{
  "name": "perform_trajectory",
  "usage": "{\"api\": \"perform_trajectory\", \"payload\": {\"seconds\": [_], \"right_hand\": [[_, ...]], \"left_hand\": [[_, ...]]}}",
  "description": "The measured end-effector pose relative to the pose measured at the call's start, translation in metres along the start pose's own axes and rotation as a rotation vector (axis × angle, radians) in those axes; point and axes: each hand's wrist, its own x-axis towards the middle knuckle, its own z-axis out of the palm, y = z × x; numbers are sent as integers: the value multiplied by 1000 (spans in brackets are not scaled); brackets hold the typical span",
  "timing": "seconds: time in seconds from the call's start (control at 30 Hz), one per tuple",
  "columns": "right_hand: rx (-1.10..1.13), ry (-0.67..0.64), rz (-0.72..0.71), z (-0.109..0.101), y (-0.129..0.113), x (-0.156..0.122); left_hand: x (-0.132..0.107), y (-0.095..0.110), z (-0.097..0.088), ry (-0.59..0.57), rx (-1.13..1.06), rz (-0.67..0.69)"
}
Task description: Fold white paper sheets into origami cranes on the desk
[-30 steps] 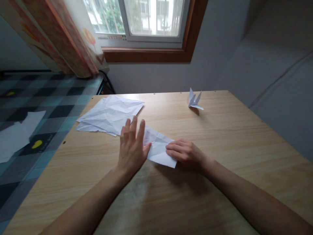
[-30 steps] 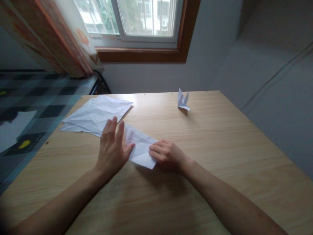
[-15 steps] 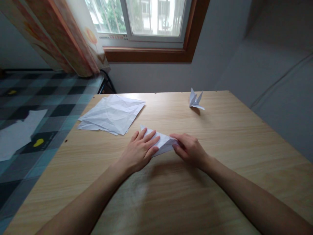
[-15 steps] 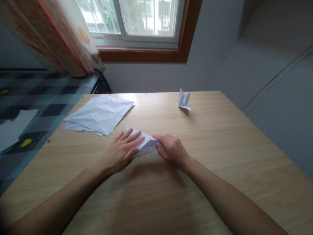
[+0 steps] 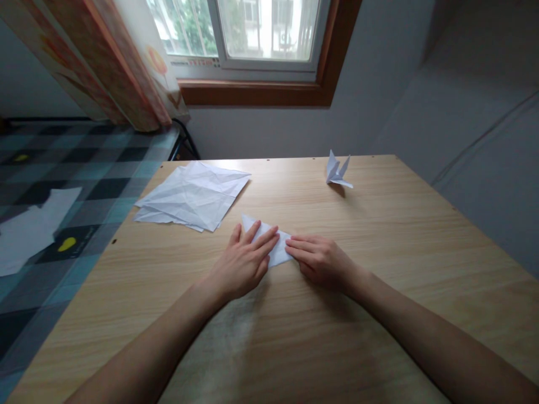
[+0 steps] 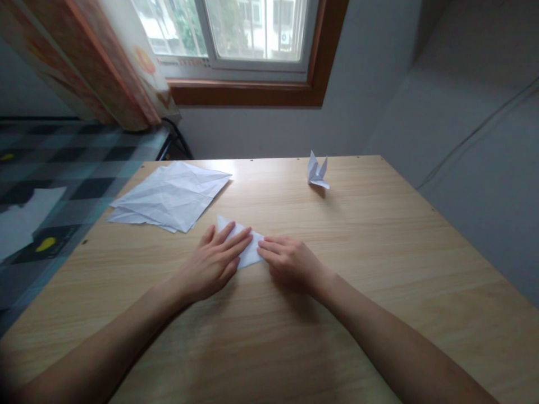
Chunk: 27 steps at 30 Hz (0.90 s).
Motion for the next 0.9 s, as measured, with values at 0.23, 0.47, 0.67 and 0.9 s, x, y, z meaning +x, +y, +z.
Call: {"api": "perform_trajectory", "payload": {"seconds": [0.23,0.47,0.67,0.9], "right_hand": [[-48,-141,94,-18,0,0],[-141,-251,74,-27,-4,5],[-205,-180,-20,-26,0,4],[-214,89,-35,-22,10,0]], "left_hand": [[-1,-1,-3,-37,6,22],[-1,-2,-7,-91,-27,35],[-1,-1,-6,-22,-47,36],[-1,-3,-6,33,-90,75]]}}
